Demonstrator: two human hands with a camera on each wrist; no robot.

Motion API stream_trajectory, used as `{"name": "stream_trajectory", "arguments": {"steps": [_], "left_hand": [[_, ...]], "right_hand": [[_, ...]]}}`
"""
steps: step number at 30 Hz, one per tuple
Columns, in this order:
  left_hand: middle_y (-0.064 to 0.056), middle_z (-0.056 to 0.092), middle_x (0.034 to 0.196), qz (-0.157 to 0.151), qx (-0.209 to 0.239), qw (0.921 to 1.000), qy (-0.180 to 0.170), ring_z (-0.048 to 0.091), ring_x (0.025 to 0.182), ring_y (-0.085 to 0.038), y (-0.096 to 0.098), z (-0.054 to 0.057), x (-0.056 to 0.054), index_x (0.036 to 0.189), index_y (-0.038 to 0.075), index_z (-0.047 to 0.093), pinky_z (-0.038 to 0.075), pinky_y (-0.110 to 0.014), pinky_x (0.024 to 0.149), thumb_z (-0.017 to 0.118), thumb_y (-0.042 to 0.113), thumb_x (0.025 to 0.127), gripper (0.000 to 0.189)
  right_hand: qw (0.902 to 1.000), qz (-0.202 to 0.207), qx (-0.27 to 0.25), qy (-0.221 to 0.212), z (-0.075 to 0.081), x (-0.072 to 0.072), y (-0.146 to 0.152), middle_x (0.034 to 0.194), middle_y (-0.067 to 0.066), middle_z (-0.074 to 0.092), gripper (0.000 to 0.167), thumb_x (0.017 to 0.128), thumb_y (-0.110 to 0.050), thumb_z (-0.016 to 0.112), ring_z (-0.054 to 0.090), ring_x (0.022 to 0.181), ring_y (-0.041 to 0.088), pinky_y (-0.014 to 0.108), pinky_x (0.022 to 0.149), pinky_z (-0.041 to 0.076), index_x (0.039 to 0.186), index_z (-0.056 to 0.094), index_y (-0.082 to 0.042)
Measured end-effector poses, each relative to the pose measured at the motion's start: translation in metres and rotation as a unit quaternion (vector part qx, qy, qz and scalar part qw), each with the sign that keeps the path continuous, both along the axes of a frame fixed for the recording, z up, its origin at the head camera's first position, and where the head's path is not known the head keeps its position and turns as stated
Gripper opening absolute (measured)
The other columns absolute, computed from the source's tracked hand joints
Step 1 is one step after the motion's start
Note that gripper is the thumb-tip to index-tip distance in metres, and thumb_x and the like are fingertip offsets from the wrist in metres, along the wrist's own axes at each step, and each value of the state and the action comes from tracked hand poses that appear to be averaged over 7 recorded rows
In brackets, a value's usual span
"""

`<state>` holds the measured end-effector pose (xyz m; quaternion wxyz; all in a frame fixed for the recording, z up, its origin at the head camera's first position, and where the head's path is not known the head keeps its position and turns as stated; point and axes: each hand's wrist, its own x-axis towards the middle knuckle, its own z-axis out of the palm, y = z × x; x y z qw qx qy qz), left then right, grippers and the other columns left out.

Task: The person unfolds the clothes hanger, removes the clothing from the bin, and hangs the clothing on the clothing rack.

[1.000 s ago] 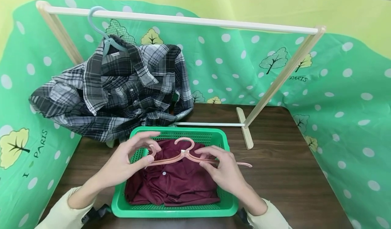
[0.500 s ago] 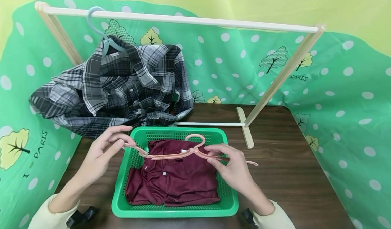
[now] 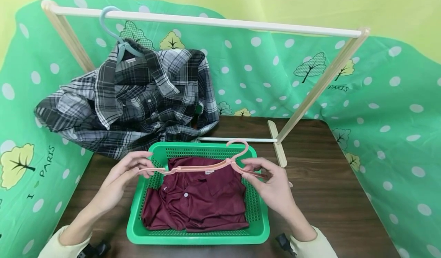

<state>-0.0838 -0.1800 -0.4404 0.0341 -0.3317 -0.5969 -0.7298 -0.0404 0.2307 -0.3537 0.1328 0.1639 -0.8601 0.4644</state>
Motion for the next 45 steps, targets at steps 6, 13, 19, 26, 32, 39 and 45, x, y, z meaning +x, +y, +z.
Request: {"name": "stream_trajectory", "arguments": {"steps": [6,13,19,26,32,39,45], "left_hand": [[-0.009,0.071,0.119,-0.007,-0.003,0.9999,-0.014,0.07,0.101,-0.017,0.004,-0.004,-0.001,0.149,-0.012,0.05,0.059,-0.029,0.087,0.032,-0.01,0.115,0.038],[-0.012,0.07,0.119,0.03,-0.049,0.9976,-0.038,0.071,0.102,-0.017,0.012,-0.004,-0.001,0.151,-0.008,0.051,0.06,-0.029,0.087,0.028,0.005,0.121,0.04],[-0.019,0.072,0.119,0.066,-0.139,0.988,-0.002,0.073,0.104,-0.026,0.021,-0.014,0.0,0.15,-0.003,0.057,0.061,-0.032,0.09,0.029,0.008,0.122,0.042],[-0.005,0.079,0.121,0.16,-0.328,0.9246,0.11,0.062,0.134,-0.037,0.029,-0.021,-0.003,0.142,0.01,0.071,0.038,-0.066,0.117,0.057,0.005,0.114,0.031],[-0.01,0.081,0.118,0.208,-0.38,0.8867,0.162,0.042,0.155,-0.05,0.028,-0.028,-0.007,0.138,0.012,0.075,0.011,-0.08,0.125,0.07,0.0,0.105,0.035],[-0.007,0.082,0.12,0.155,-0.446,0.8653,0.167,0.021,0.167,-0.046,0.024,-0.034,-0.007,0.132,0.016,0.081,0.002,-0.079,0.128,0.075,0.015,0.106,0.026],[-0.005,0.081,0.129,0.117,-0.482,0.8536,0.161,0.019,0.168,-0.044,0.025,-0.029,-0.008,0.129,0.014,0.083,-0.001,-0.077,0.129,0.075,0.015,0.106,0.024]], "right_hand": [[1.0,-0.001,-0.001,-0.007,0.001,0.0,0.003,0.097,0.004,0.076,0.038,0.09,0.019,0.081,0.074,0.093,0.01,0.022,0.086,0.063,0.122,0.079,0.0],[0.9998,-0.013,-0.012,0.012,0.008,0.001,0.01,0.099,0.003,0.077,0.038,0.09,0.023,0.078,0.073,0.092,0.01,0.02,0.086,0.062,0.124,0.078,0.006],[0.9985,-0.011,-0.05,0.018,0.016,0.0,0.016,0.101,0.004,0.077,0.034,0.09,0.024,0.076,0.07,0.091,0.012,0.019,0.081,0.062,0.121,0.076,0.01],[0.9951,-0.002,-0.098,0.012,0.017,0.001,0.018,0.103,0.005,0.078,0.032,0.09,0.026,0.074,0.07,0.091,0.012,0.019,0.08,0.062,0.12,0.074,0.014],[0.9945,0.006,-0.104,0.006,0.015,0.001,0.018,0.106,0.004,0.078,0.033,0.091,0.027,0.073,0.07,0.094,0.011,0.02,0.08,0.063,0.122,0.074,0.014],[0.9949,-0.01,-0.1,0.009,0.014,0.003,0.017,0.105,0.004,0.079,0.035,0.09,0.028,0.073,0.071,0.093,0.011,0.019,0.079,0.062,0.121,0.075,0.012],[0.9957,-0.027,-0.088,0.008,0.013,0.004,0.017,0.104,0.005,0.078,0.037,0.09,0.028,0.073,0.07,0.092,0.012,0.019,0.079,0.062,0.121,0.077,0.009]]}}
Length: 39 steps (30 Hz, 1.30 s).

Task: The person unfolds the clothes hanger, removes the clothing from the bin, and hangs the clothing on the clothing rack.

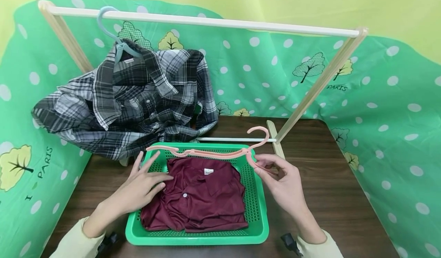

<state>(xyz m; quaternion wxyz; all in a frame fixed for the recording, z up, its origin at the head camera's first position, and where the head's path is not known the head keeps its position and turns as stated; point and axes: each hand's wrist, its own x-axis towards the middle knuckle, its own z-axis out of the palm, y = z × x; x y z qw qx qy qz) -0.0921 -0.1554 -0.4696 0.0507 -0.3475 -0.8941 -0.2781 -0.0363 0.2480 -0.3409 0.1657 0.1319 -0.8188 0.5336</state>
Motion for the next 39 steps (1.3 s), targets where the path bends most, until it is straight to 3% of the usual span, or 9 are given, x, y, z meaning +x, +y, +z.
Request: {"name": "stream_trajectory", "arguments": {"steps": [6,12,18,23,27,29,31,33,39], "left_hand": [[-0.007,0.081,0.128,-0.021,-0.024,0.9995,-0.002,0.028,0.165,-0.047,-0.001,0.004,0.0,0.126,0.012,0.084,-0.001,-0.075,0.13,0.076,0.011,0.105,0.024],[-0.009,0.08,0.129,-0.019,0.022,0.9993,-0.025,0.036,0.162,-0.044,-0.004,0.007,-0.001,0.131,0.005,0.081,0.001,-0.075,0.13,0.073,0.003,0.104,0.027],[-0.007,0.08,0.123,-0.012,0.099,0.9931,0.06,0.054,0.149,-0.042,-0.01,0.013,-0.008,0.131,0.006,0.078,0.007,-0.069,0.134,0.058,-0.028,0.09,0.056],[-0.008,0.08,0.124,-0.024,0.173,0.9779,0.115,0.065,0.138,-0.039,-0.014,0.017,-0.013,0.123,0.008,0.078,0.013,-0.051,0.138,0.077,-0.025,0.087,0.049],[-0.007,0.077,0.127,-0.031,0.216,0.9706,0.102,0.069,0.132,-0.035,-0.015,0.019,-0.011,0.122,0.012,0.075,0.033,-0.046,0.132,0.076,-0.022,0.09,0.046],[-0.004,0.073,0.13,-0.018,0.218,0.972,0.084,0.07,0.126,-0.029,-0.015,0.02,-0.008,0.123,0.015,0.072,0.05,-0.044,0.118,0.073,-0.019,0.095,0.044],[-0.002,0.069,0.134,0.001,0.217,0.9737,0.069,0.069,0.123,-0.024,-0.014,0.022,-0.005,0.124,0.018,0.071,0.058,-0.045,0.102,0.071,-0.016,0.099,0.042],[-0.002,0.066,0.136,0.021,0.22,0.9735,0.057,0.068,0.122,-0.022,-0.012,0.025,-0.001,0.123,0.02,0.07,0.059,-0.041,0.09,0.069,-0.012,0.103,0.038],[-0.005,0.063,0.143,0.032,0.274,0.9601,0.048,0.063,0.13,-0.026,-0.005,0.035,0.006,0.118,0.019,0.07,0.047,-0.021,0.101,0.064,-0.013,0.104,0.036]], "right_hand": [[0.9998,-0.009,0.02,-0.003,0.0,0.001,0.001,0.103,0.004,0.078,0.034,0.092,0.025,0.074,0.071,0.092,0.012,0.018,0.08,0.062,0.122,0.077,0.008],[0.9998,-0.015,0.015,-0.005,0.0,0.001,0.004,0.102,0.005,0.079,0.034,0.09,0.025,0.075,0.072,0.089,0.012,0.019,0.079,0.063,0.121,0.077,0.01],[0.999,-0.037,0.025,-0.004,0.003,0.003,0.009,0.102,0.004,0.078,0.034,0.09,0.026,0.075,0.071,0.09,0.011,0.018,0.079,0.062,0.121,0.076,0.012],[0.9957,-0.064,0.066,-0.01,0.006,0.006,0.013,0.102,0.001,0.078,0.035,0.09,0.023,0.078,0.072,0.089,0.009,0.018,0.079,0.062,0.121,0.077,0.008],[0.9927,-0.071,0.096,-0.02,0.008,0.008,0.018,0.101,0.001,0.078,0.034,0.092,0.017,0.081,0.073,0.089,0.009,0.019,0.08,0.063,0.123,0.079,0.003],[0.9912,-0.069,0.111,-0.024,0.009,0.009,0.02,0.1,0.002,0.077,0.033,0.094,0.014,0.081,0.073,0.088,0.009,0.019,0.08,0.063,0.124,0.079,0.001],[0.989,-0.068,0.129,-0.027,0.009,0.009,0.022,0.099,0.002,0.076,0.034,0.094,0.011,0.082,0.072,0.087,0.009,0.018,0.079,0.062,0.125,0.08,-0.002],[0.9865,-0.064,0.149,-0.023,0.01,0.009,0.023,0.098,0.002,0.076,0.035,0.093,0.012,0.083,0.072,0.087,0.008,0.017,0.08,0.062,0.125,0.081,-0.004],[0.9824,-0.054,0.179,-0.003,0.009,0.009,0.026,0.097,0.002,0.078,0.042,0.09,0.015,0.085,0.073,0.087,0.007,0.017,0.083,0.062,0.123,0.082,-0.01]]}}
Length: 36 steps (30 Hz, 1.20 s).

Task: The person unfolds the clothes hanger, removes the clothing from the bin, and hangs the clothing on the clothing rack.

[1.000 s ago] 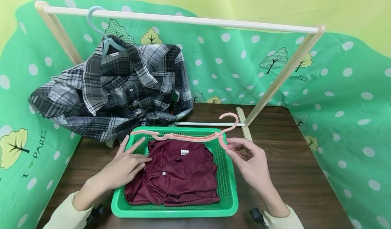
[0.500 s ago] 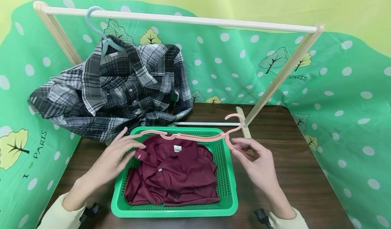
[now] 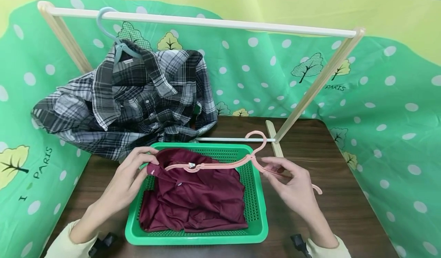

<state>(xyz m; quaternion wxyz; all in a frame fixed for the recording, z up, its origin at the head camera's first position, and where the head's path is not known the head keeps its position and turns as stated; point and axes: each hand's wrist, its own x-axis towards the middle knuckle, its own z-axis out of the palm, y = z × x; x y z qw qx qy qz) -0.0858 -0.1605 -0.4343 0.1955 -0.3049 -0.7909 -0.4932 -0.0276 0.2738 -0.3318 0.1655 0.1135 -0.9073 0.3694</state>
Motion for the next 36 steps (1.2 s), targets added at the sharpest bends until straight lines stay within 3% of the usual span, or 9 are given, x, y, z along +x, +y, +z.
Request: {"name": "stream_trajectory", "arguments": {"steps": [5,10,16,23,27,31,34,36], "left_hand": [[-0.006,0.062,0.144,-0.021,0.018,0.9996,0.011,0.063,0.13,-0.027,0.006,0.01,0.006,0.118,0.018,0.07,0.046,-0.019,0.104,0.068,-0.015,0.101,0.038],[-0.007,0.062,0.144,-0.045,0.029,0.9985,0.013,0.066,0.123,-0.024,0.017,0.02,0.014,0.118,0.017,0.07,0.052,-0.025,0.095,0.066,-0.017,0.101,0.038],[-0.007,0.062,0.145,-0.092,0.078,0.9925,-0.021,0.064,0.12,-0.02,0.036,0.033,0.023,0.117,0.015,0.071,0.059,-0.027,0.087,0.059,-0.018,0.104,0.037],[-0.011,0.056,0.151,-0.135,0.138,0.9797,-0.052,0.064,0.124,-0.026,0.053,0.052,0.037,0.116,0.017,0.069,0.064,-0.034,0.084,0.055,-0.019,0.104,0.041],[-0.009,0.055,0.153,-0.146,0.103,0.9837,-0.019,0.062,0.135,-0.028,0.057,0.058,0.043,0.121,0.018,0.067,0.062,-0.036,0.098,0.056,-0.017,0.105,0.04],[-0.004,0.055,0.156,-0.153,0.031,0.9877,0.003,0.059,0.142,-0.024,0.054,0.058,0.046,0.14,0.017,0.06,0.051,-0.036,0.116,0.055,-0.013,0.104,0.047],[0.0,0.063,0.147,-0.16,0.032,0.9865,-0.018,0.063,0.137,-0.019,0.052,0.057,0.047,0.148,0.014,0.055,0.051,-0.035,0.115,0.054,-0.01,0.104,0.051],[0.005,0.07,0.135,-0.142,0.037,0.9889,-0.026,0.067,0.128,-0.015,0.05,0.058,0.046,0.146,0.015,0.059,0.053,-0.034,0.11,0.056,-0.006,0.106,0.045]], "right_hand": [[0.9999,0.013,0.0,0.007,0.0,0.001,-0.004,0.097,0.003,0.078,0.046,0.088,0.017,0.085,0.073,0.086,0.006,0.017,0.084,0.061,0.125,0.081,-0.01],[0.9977,0.064,0.013,0.018,-0.002,0.002,-0.02,0.098,0.003,0.078,0.052,0.085,0.019,0.086,0.073,0.089,0.007,0.017,0.086,0.061,0.127,0.081,-0.01],[0.9943,0.1,0.01,0.036,-0.004,0.002,-0.055,0.098,-0.003,0.077,0.052,0.083,0.016,0.089,0.071,0.09,0.008,0.017,0.083,0.061,0.124,0.082,-0.014],[0.993,0.107,-0.034,0.035,-0.009,0.013,-0.087,0.101,-0.002,0.078,0.05,0.084,0.015,0.089,0.071,0.091,0.009,0.02,0.078,0.063,0.125,0.081,-0.013],[0.9921,0.107,-0.057,0.031,-0.012,0.017,-0.097,0.102,-0.002,0.079,0.047,0.086,0.014,0.088,0.071,0.09,0.009,0.024,0.079,0.065,0.123,0.082,-0.013],[0.9916,0.102,-0.07,0.038,-0.015,0.018,-0.099,0.102,-0.001,0.079,0.045,0.085,0.016,0.088,0.069,0.087,0.009,0.025,0.078,0.065,0.12,0.083,-0.011],[0.9911,0.101,-0.078,0.039,-0.017,0.018,-0.1,0.102,0.0,0.078,0.044,0.084,0.017,0.088,0.069,0.088,0.009,0.024,0.078,0.065,0.119,0.082,-0.008],[0.9907,0.104,-0.079,0.038,-0.017,0.018,-0.1,0.102,0.0,0.078,0.043,0.084,0.017,0.088,0.069,0.089,0.01,0.025,0.078,0.065,0.119,0.082,-0.007]]}}
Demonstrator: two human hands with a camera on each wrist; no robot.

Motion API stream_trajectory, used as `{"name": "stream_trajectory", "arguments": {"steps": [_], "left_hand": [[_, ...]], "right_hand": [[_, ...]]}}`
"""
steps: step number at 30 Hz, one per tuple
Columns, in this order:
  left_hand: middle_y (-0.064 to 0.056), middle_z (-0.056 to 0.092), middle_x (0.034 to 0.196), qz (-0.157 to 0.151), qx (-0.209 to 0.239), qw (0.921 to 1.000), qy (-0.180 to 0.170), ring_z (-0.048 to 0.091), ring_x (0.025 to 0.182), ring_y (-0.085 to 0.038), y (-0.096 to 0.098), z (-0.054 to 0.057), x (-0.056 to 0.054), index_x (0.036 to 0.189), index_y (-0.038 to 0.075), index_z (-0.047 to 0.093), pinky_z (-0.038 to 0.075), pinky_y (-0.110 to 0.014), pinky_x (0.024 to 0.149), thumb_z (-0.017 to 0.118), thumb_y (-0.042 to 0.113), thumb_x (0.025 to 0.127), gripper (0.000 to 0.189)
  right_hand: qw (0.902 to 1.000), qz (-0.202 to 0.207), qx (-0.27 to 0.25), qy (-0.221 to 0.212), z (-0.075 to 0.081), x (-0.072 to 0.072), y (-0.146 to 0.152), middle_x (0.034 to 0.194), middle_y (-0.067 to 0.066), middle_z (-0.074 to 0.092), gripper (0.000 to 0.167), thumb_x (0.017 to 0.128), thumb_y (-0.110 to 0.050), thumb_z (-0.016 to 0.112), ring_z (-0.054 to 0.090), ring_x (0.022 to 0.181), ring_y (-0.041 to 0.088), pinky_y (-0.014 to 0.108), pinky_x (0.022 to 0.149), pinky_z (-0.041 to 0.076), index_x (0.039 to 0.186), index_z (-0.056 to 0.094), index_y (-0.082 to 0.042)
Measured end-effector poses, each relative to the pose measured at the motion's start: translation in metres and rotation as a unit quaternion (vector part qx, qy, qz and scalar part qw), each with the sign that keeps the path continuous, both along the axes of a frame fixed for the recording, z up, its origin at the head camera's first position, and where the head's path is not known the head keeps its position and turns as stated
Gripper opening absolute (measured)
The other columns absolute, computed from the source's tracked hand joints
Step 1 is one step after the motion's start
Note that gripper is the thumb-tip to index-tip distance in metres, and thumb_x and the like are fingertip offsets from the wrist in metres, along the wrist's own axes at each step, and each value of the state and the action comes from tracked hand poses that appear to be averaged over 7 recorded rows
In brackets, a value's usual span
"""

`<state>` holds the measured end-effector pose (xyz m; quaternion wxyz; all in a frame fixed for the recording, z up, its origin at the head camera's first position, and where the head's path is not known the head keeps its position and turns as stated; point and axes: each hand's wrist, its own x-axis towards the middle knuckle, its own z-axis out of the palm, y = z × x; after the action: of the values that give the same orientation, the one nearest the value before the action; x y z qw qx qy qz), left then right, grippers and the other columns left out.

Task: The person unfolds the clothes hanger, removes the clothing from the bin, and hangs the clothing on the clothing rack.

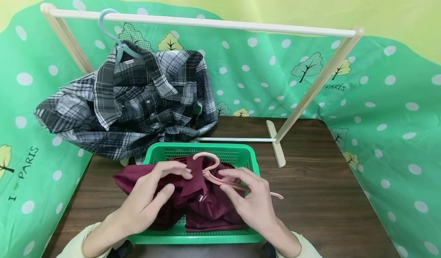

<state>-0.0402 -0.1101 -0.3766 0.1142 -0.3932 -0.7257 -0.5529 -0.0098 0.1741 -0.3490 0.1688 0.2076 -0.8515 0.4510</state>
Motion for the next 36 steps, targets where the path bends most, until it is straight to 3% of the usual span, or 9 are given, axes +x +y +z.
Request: {"name": "stream_trajectory", "arguments": {"steps": [4,8,13,20,24,28,33,36], "left_hand": [[0.015,0.069,0.12,0.047,-0.021,0.9985,-0.022,0.065,0.115,-0.006,0.001,0.002,-0.002,0.132,0.024,0.069,0.055,-0.032,0.1,0.069,0.017,0.11,0.023],[0.015,0.062,0.123,0.078,-0.056,0.9946,-0.041,0.064,0.115,-0.006,0.003,0.001,-0.003,0.122,0.027,0.07,0.057,-0.036,0.099,0.085,0.031,0.102,0.025],[0.011,0.068,0.12,0.085,-0.058,0.9944,-0.023,0.069,0.109,-0.009,0.004,-0.004,-0.006,0.115,0.022,0.07,0.061,-0.038,0.094,0.091,0.023,0.096,0.028],[0.005,0.074,0.108,0.084,-0.053,0.9947,0.027,0.073,0.102,-0.009,0.003,-0.011,-0.01,0.113,0.015,0.07,0.063,-0.035,0.087,0.089,0.01,0.095,0.026],[0.004,0.073,0.108,0.096,-0.042,0.9943,0.02,0.071,0.103,-0.009,-0.002,-0.012,-0.013,0.115,0.013,0.068,0.063,-0.036,0.088,0.087,0.006,0.096,0.028],[0.002,0.073,0.111,0.107,-0.027,0.9938,0.015,0.071,0.106,-0.011,-0.006,-0.012,-0.015,0.117,0.012,0.066,0.063,-0.038,0.09,0.087,0.003,0.095,0.031],[0.001,0.073,0.111,0.11,-0.012,0.9937,0.014,0.071,0.104,-0.012,-0.01,-0.011,-0.016,0.122,0.01,0.065,0.062,-0.036,0.089,0.085,0.003,0.097,0.033],[0.0,0.073,0.11,0.112,-0.002,0.9936,0.015,0.071,0.104,-0.013,-0.011,-0.011,-0.016,0.123,0.01,0.065,0.062,-0.035,0.089,0.085,0.003,0.096,0.034]], "right_hand": [[0.9999,0.012,0.004,-0.001,0.0,0.0,-0.004,0.102,-0.001,0.079,0.042,0.086,0.016,0.087,0.071,0.091,0.009,0.025,0.077,0.065,0.119,0.083,-0.009],[0.9991,0.027,0.015,0.028,-0.001,0.001,-0.009,0.103,0.0,0.08,0.045,0.083,0.016,0.089,0.073,0.093,0.01,0.022,0.075,0.063,0.118,0.083,-0.012],[0.9961,0.05,0.024,0.069,-0.004,0.0,-0.014,0.106,0.002,0.081,0.05,0.08,0.017,0.09,0.074,0.096,0.011,0.019,0.077,0.06,0.12,0.083,-0.013],[0.9977,0.041,0.044,0.032,-0.002,-0.001,-0.009,0.109,0.001,0.08,0.048,0.087,0.012,0.088,0.072,0.097,0.011,0.022,0.075,0.058,0.125,0.081,-0.016],[0.9957,0.041,0.012,0.082,0.004,-0.005,-0.001,0.113,0.009,0.079,0.044,0.084,0.016,0.087,0.073,0.106,0.014,0.019,0.085,0.059,0.122,0.082,-0.007],[0.992,0.002,-0.013,0.126,0.019,-0.011,0.019,0.114,0.01,0.079,0.038,0.084,0.02,0.082,0.072,0.107,0.013,0.019,0.093,0.056,0.118,0.081,0.003],[0.9899,-0.035,-0.109,0.084,0.04,-0.014,0.051,0.111,0.008,0.081,0.031,0.09,0.029,0.067,0.072,0.096,0.014,0.018,0.085,0.055,0.119,0.074,0.018],[0.9811,-0.015,-0.188,0.042,0.047,-0.02,0.07,0.108,0.013,0.081,0.027,0.099,0.025,0.06,0.074,0.093,0.017,0.02,0.082,0.058,0.125,0.068,0.023]]}}
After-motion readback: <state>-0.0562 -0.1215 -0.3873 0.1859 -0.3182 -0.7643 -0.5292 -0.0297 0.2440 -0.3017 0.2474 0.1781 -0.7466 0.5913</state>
